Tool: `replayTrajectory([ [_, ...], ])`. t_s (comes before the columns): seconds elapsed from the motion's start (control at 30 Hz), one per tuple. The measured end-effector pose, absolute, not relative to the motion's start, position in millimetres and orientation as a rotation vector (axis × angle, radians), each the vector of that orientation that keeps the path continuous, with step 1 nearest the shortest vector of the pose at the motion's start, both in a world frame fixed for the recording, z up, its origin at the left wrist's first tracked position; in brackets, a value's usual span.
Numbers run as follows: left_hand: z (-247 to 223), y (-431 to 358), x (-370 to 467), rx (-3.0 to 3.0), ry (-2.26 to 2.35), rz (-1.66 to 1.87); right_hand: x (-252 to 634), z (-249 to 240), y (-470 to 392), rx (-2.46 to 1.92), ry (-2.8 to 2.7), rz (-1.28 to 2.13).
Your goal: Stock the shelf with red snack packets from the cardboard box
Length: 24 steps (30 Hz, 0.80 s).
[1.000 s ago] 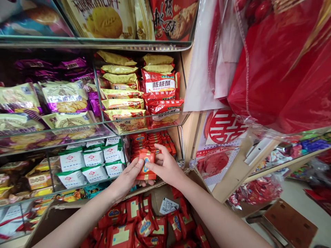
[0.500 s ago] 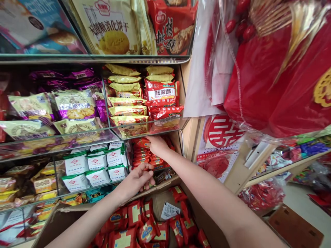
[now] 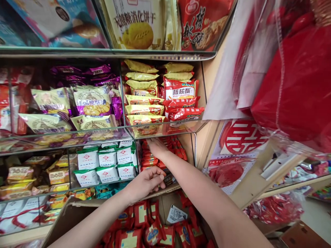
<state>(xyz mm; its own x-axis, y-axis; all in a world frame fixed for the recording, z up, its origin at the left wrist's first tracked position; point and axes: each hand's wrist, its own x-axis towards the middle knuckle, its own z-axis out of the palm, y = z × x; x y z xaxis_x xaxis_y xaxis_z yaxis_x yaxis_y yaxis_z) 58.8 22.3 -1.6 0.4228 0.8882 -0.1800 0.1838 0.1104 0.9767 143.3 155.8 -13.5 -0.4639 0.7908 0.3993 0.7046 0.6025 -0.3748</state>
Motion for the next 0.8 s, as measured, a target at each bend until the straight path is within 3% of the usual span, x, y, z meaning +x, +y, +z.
replayTrajectory([
  [0.8, 1.7, 18.0, 62.7, 1.405, 1.088, 0.582, 143.9, -12.0, 151.3, -1.349, -1.886, 0.445],
])
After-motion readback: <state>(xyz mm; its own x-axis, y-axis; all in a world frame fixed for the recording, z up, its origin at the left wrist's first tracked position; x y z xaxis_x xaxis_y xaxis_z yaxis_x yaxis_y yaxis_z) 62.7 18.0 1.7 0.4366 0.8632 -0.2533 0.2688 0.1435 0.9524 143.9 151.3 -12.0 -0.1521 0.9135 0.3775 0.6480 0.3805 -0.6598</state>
